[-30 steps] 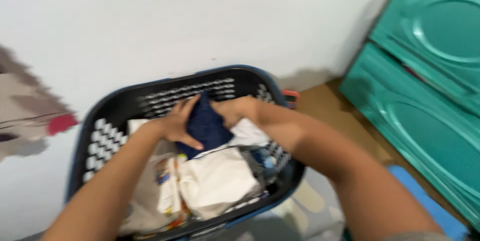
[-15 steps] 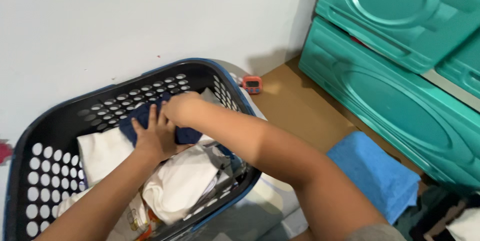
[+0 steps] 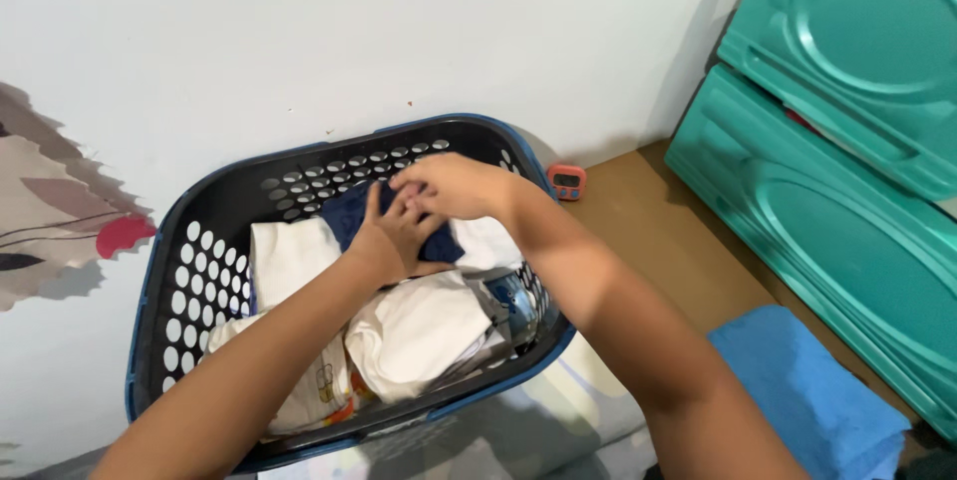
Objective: The person folds various baby clothes and towels by hand and places them into a blue laundry basket. They then open a teal drawer and place folded items inside.
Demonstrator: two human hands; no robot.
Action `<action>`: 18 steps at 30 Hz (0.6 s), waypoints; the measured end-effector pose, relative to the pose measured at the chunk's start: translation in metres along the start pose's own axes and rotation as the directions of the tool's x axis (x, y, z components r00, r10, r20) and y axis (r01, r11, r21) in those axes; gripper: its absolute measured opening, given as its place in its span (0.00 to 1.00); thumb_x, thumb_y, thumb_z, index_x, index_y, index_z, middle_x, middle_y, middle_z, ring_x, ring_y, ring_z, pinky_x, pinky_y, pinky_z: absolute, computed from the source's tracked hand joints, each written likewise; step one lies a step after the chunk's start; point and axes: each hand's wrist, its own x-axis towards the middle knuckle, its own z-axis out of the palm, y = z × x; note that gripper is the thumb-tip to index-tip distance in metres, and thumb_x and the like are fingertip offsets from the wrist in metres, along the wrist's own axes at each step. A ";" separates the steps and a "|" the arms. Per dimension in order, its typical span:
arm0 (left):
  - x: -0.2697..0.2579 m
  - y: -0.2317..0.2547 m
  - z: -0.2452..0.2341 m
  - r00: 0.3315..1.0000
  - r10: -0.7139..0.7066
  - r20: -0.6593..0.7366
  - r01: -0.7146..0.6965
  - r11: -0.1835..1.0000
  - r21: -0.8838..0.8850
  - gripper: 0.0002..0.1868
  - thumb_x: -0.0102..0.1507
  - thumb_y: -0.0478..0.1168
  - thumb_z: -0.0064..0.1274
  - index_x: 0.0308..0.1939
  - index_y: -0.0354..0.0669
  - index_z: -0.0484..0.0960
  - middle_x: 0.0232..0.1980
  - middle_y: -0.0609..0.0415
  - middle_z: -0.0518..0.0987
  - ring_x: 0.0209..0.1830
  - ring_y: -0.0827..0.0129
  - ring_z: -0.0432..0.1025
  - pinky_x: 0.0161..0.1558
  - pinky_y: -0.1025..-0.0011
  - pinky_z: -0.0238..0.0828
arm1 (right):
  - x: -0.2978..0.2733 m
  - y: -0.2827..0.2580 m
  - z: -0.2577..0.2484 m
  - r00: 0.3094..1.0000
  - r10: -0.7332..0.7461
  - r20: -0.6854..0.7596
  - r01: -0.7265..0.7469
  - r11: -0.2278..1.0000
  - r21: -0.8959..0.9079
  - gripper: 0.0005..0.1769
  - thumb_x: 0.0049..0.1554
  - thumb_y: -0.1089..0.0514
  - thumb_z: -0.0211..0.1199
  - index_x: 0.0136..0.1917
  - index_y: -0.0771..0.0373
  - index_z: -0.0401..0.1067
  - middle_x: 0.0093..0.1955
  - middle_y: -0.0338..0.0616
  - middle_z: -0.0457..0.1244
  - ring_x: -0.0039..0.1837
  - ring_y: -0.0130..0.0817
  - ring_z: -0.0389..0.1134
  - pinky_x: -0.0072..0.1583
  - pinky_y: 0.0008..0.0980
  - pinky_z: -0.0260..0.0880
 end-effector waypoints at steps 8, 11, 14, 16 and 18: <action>-0.026 0.051 -0.027 0.894 0.244 0.377 -0.142 0.950 -0.277 0.65 0.49 0.80 0.52 0.82 0.72 0.36 0.86 0.54 0.33 0.85 0.50 0.17 0.72 0.27 0.17 | -0.169 0.040 -0.020 0.821 0.025 -0.571 0.081 0.984 0.161 0.16 0.61 0.66 0.63 0.62 0.60 0.76 0.62 0.44 0.69 0.57 0.33 0.71 0.58 0.34 0.73; -0.028 0.067 -0.034 0.888 0.251 0.386 -0.182 0.961 -0.207 0.73 0.42 0.79 0.61 0.82 0.71 0.36 0.86 0.53 0.33 0.85 0.52 0.20 0.72 0.25 0.19 | -0.269 0.114 -0.014 0.820 0.385 -0.424 -0.327 0.923 0.204 0.19 0.61 0.59 0.62 0.65 0.58 0.72 0.63 0.47 0.68 0.64 0.38 0.71 0.64 0.38 0.72; -0.027 0.071 -0.036 0.890 0.253 0.380 -0.189 0.962 -0.199 0.74 0.41 0.79 0.64 0.82 0.71 0.38 0.86 0.54 0.34 0.86 0.55 0.22 0.72 0.26 0.19 | -0.376 0.166 0.017 0.621 0.755 -0.209 -0.779 0.567 -0.267 0.37 0.56 0.43 0.65 0.75 0.55 0.62 0.72 0.54 0.60 0.72 0.52 0.60 0.71 0.48 0.62; -0.027 0.070 -0.036 0.889 0.254 0.382 -0.188 0.961 -0.201 0.73 0.41 0.79 0.64 0.82 0.71 0.39 0.86 0.55 0.34 0.86 0.56 0.22 0.73 0.26 0.19 | -0.430 0.173 0.046 0.310 0.947 -0.079 -0.905 0.269 -0.331 0.47 0.53 0.32 0.66 0.79 0.48 0.57 0.80 0.55 0.51 0.78 0.55 0.56 0.76 0.48 0.59; -0.028 0.068 -0.035 0.887 0.259 0.381 -0.185 0.957 -0.222 0.72 0.42 0.79 0.63 0.82 0.73 0.40 0.86 0.56 0.34 0.86 0.57 0.22 0.73 0.26 0.19 | -0.460 0.159 0.069 0.304 0.949 -0.082 -0.930 0.277 -0.242 0.55 0.48 0.29 0.71 0.81 0.44 0.51 0.84 0.58 0.38 0.80 0.64 0.46 0.77 0.53 0.53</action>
